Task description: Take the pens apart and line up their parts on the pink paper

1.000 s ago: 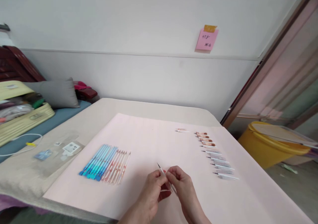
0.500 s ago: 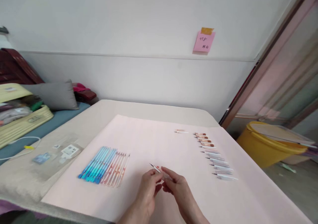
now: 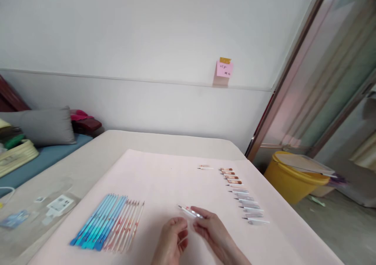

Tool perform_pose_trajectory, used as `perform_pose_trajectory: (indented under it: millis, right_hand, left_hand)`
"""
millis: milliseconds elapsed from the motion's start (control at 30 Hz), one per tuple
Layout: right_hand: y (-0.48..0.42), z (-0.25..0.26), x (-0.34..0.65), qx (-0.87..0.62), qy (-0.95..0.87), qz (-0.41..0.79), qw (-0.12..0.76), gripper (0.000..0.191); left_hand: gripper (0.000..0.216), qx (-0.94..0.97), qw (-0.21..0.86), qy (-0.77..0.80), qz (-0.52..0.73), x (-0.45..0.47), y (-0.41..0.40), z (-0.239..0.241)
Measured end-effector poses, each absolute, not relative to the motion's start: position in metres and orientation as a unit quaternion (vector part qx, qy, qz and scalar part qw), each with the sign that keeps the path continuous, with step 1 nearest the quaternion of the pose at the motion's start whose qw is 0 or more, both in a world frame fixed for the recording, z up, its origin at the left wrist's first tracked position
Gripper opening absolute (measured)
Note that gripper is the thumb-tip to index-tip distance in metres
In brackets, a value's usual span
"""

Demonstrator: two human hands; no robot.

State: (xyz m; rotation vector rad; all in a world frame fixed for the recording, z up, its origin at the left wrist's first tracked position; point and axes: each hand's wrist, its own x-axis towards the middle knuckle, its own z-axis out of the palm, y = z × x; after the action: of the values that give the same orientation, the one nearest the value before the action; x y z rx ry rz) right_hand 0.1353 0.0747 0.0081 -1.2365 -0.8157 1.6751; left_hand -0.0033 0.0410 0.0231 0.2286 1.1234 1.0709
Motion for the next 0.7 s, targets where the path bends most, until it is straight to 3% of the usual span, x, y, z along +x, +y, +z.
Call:
perform_pose_trajectory:
  millis: [367,700]
  right_hand:
    - [0.234,-0.01,0.224,-0.609,-0.439,0.533,0.39,0.016]
    - [0.272,-0.017,0.246,-0.631,-0.487,0.498,0.342,0.017]
  left_hand:
    - [0.027,0.079,0.749,0.5,0.428,-0.009,0.063,0.021]
    - [0.024,0.099,0.748,0.497,0.428,-0.003,0.067,0.007]
